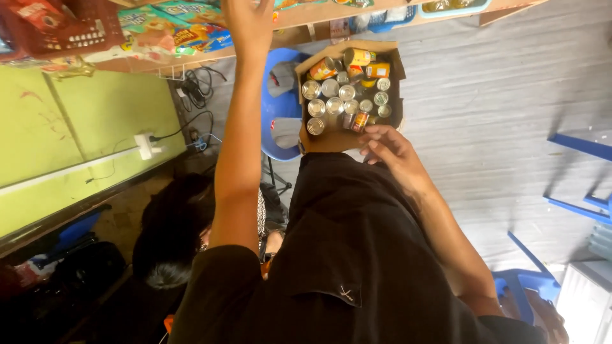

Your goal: Organizing and restocking canned goods on grocery store shelves from a cardboard box.

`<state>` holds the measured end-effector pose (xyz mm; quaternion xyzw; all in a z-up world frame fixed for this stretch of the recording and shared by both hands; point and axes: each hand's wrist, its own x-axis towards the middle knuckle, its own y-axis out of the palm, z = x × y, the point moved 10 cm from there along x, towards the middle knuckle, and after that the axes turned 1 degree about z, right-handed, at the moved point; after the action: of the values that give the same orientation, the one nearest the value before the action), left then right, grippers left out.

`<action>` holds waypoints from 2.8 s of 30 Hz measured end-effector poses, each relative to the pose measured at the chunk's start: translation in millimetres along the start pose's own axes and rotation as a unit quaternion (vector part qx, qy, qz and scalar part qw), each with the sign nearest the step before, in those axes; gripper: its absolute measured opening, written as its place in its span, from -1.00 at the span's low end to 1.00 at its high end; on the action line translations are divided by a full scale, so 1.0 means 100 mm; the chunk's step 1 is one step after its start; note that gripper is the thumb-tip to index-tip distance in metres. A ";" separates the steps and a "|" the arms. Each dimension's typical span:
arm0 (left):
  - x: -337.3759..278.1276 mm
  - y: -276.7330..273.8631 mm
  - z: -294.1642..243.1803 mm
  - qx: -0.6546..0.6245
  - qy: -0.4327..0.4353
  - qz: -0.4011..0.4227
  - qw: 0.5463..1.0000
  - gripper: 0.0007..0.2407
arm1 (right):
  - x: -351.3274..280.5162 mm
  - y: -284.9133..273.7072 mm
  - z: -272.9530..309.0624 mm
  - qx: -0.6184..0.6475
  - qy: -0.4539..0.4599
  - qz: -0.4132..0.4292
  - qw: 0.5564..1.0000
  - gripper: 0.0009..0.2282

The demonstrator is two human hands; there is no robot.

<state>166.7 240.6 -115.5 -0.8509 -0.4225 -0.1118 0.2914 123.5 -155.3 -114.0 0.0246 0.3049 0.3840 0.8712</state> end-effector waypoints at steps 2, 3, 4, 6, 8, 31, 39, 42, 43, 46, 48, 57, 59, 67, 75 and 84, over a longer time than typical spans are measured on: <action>-0.14 -0.22 -0.52 -0.041 0.025 -0.069 0.996 -0.63 | 0.03 -0.06 -0.18 0.009 0.020 -0.019 1.000 -0.74; -0.34 -0.23 -0.66 -0.041 0.019 -0.064 0.997 -0.63 | 0.03 -0.08 -0.26 0.011 0.027 -0.023 0.999 -0.74; -0.53 -0.23 -0.79 -0.028 0.000 -0.048 0.998 -0.64 | 0.03 -0.12 -0.34 0.013 0.036 -0.033 0.999 -0.75; -0.99 -0.13 -0.75 -0.014 -0.019 -0.027 0.999 -0.64 | 0.03 -0.17 -0.50 0.018 0.047 -0.046 0.998 -0.76; -1.63 0.23 -0.15 -0.061 -0.169 0.072 0.981 -0.67 | 0.03 -0.18 -0.62 0.003 0.049 -0.044 0.998 -0.82; -4.43 1.39 2.16 0.305 -0.404 0.379 0.775 -0.21 | -0.17 -0.44 -1.35 -0.019 0.134 -0.086 0.987 -0.85; -4.13 1.16 1.99 0.318 -0.370 0.316 0.814 -0.40 | -0.58 -0.66 -1.61 -0.033 0.167 -0.118 0.978 -0.85; -3.97 0.87 1.82 0.287 -0.423 0.286 0.810 -0.41 | -0.61 -0.68 -1.65 -0.024 0.164 -0.124 0.978 -0.85; -3.89 0.84 1.72 0.269 -0.373 0.271 0.846 -0.41 | -0.60 -0.68 -1.62 -0.029 0.159 -0.117 0.980 -0.85; -3.58 0.57 1.15 0.155 -0.418 0.261 0.856 -0.48 | -0.52 -0.69 -1.71 -0.007 0.136 -0.104 0.985 -0.85; -3.48 0.40 0.80 0.057 -0.503 0.267 0.820 -0.55 | -0.42 -0.64 -1.68 0.020 0.116 -0.098 0.988 -0.84; -2.58 0.24 -0.85 -0.172 -0.503 0.347 0.773 -0.69 | -0.15 -0.12 -0.30 0.088 -0.076 -0.029 0.993 -0.41; -2.44 0.30 -1.08 -0.192 -0.456 0.381 0.781 -0.66 | -0.11 -0.14 -0.26 0.115 -0.058 -0.041 0.991 -0.31; -1.90 0.30 -1.62 -0.159 -0.362 0.393 0.830 -0.52 | -0.09 -0.11 0.25 0.200 -0.177 -0.036 0.963 -0.40; -1.36 0.05 -1.90 -0.171 -0.209 0.316 0.909 -0.28 | 0.13 0.15 0.46 0.245 -0.183 0.017 0.952 -0.39; -1.18 -0.07 -1.78 -0.368 -0.212 0.242 0.872 -0.27 | 0.33 0.49 0.69 0.197 -0.184 0.018 0.963 -0.40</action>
<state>97.8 61.8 -21.1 -0.9755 -0.1831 -0.0020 -0.1219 146.4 -84.8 -61.8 0.2716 0.2087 0.3206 0.8831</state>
